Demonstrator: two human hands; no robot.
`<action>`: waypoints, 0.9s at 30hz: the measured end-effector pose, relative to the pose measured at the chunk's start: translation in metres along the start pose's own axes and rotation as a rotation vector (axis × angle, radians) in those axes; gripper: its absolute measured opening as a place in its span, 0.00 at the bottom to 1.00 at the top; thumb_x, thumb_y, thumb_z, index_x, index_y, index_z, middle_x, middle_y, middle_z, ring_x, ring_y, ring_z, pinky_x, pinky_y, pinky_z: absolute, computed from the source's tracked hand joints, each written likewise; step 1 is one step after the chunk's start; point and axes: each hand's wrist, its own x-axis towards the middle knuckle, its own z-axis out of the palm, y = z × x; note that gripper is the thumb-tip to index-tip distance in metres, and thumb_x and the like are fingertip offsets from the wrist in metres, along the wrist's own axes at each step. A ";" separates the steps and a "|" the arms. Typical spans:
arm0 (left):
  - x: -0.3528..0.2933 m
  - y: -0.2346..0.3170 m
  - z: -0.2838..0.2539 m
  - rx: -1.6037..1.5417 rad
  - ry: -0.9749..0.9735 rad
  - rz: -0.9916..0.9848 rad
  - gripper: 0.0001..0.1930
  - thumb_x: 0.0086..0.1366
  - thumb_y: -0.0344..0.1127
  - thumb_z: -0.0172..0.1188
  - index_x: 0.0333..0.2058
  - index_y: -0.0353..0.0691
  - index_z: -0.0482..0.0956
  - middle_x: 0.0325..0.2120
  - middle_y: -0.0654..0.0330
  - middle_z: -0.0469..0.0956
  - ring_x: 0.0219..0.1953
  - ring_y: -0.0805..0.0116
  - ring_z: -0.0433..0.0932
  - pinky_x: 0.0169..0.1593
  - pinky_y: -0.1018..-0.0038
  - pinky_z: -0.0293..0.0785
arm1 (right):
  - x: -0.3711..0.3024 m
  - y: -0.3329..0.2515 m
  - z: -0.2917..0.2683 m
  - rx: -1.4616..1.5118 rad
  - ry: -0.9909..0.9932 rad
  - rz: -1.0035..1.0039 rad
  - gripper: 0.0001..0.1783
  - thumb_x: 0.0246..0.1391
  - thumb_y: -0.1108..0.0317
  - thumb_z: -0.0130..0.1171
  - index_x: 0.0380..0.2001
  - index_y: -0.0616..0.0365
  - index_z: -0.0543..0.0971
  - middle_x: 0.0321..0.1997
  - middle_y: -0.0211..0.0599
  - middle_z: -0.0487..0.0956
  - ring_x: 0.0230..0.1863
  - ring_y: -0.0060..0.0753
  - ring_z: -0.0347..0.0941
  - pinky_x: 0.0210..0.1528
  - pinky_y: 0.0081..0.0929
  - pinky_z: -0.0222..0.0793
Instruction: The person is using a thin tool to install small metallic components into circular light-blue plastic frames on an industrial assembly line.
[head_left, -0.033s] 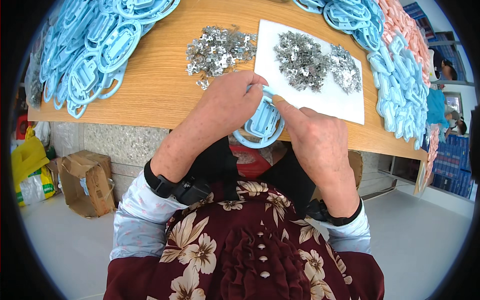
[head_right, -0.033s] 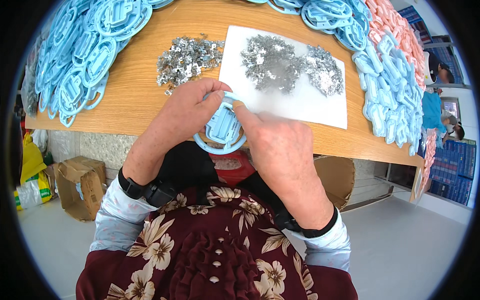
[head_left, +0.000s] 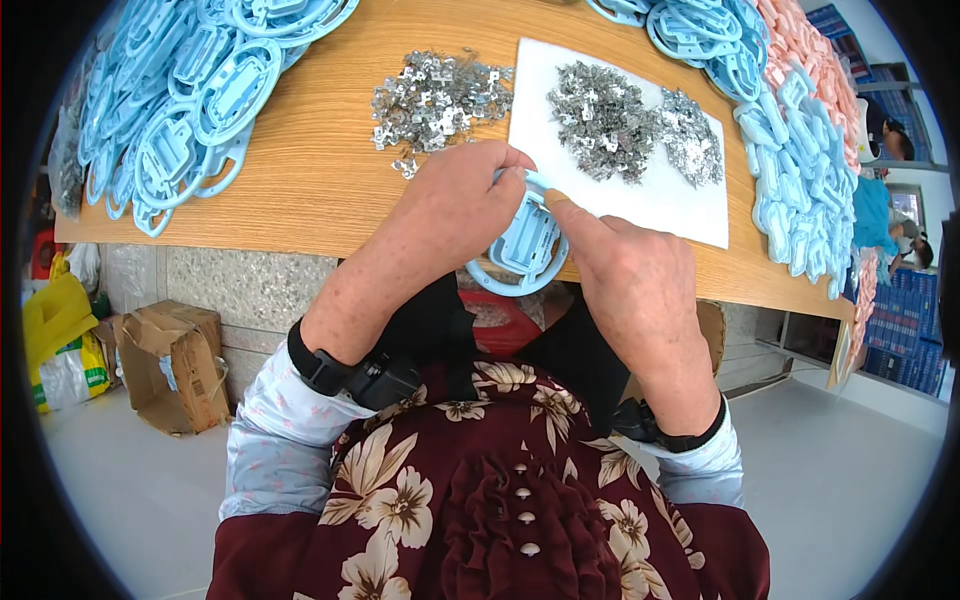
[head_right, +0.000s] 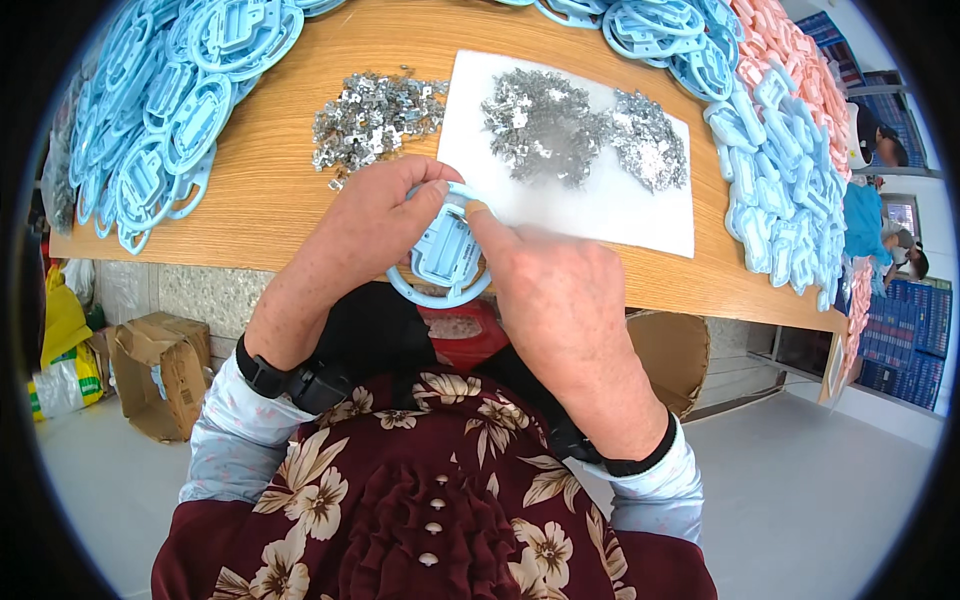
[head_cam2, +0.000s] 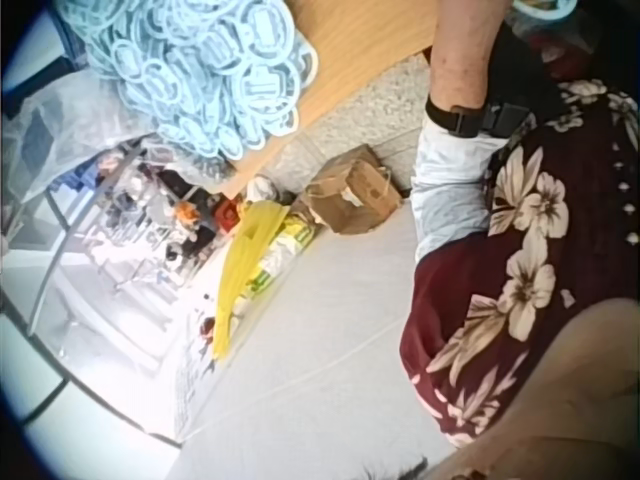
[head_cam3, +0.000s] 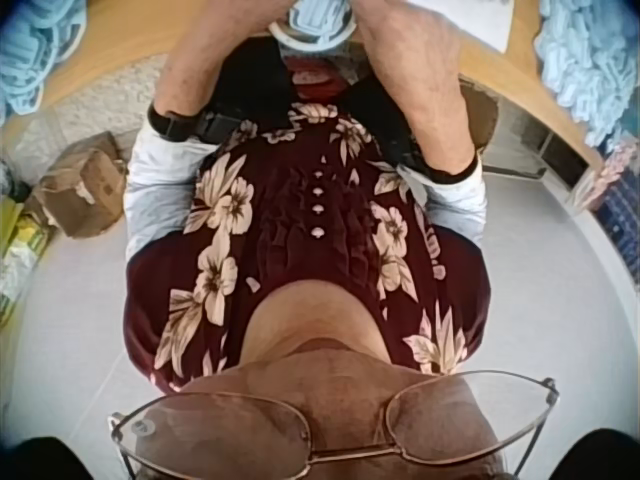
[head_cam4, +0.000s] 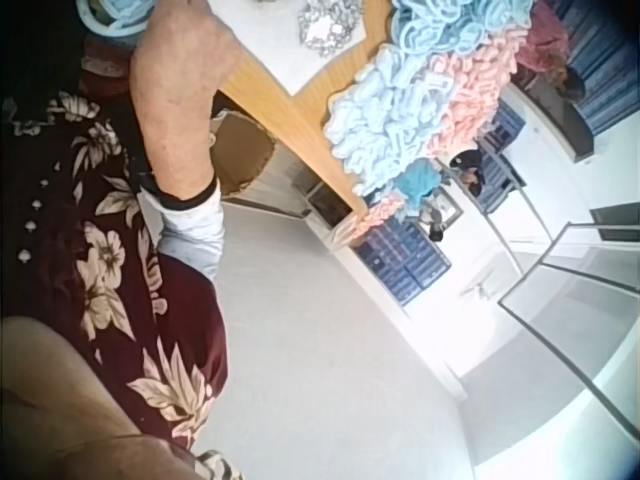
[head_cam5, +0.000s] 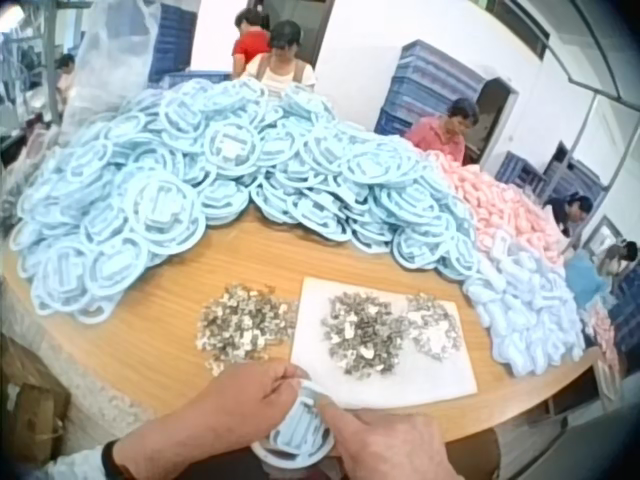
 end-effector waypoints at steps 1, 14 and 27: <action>-0.001 -0.001 0.000 0.007 0.001 -0.005 0.15 0.70 0.37 0.52 0.46 0.32 0.80 0.31 0.58 0.83 0.28 0.73 0.80 0.30 0.74 0.77 | 0.001 -0.004 -0.002 0.000 -0.015 0.016 0.17 0.55 0.72 0.58 0.48 0.50 0.82 0.21 0.40 0.78 0.26 0.47 0.79 0.27 0.41 0.71; 0.006 -0.008 0.001 0.021 -0.007 0.043 0.15 0.70 0.36 0.51 0.45 0.32 0.82 0.28 0.58 0.83 0.27 0.72 0.80 0.29 0.72 0.77 | 0.032 -0.016 -0.029 -0.166 -0.274 -0.126 0.06 0.53 0.74 0.54 0.33 0.57 0.81 0.26 0.51 0.80 0.33 0.54 0.81 0.35 0.45 0.75; -0.017 0.020 -0.003 -0.475 -0.139 -0.087 0.14 0.75 0.36 0.49 0.51 0.35 0.78 0.36 0.67 0.81 0.35 0.82 0.77 0.38 0.81 0.75 | -0.020 0.030 0.021 1.111 0.034 0.408 0.16 0.67 0.59 0.56 0.46 0.61 0.80 0.34 0.33 0.82 0.35 0.26 0.76 0.36 0.30 0.71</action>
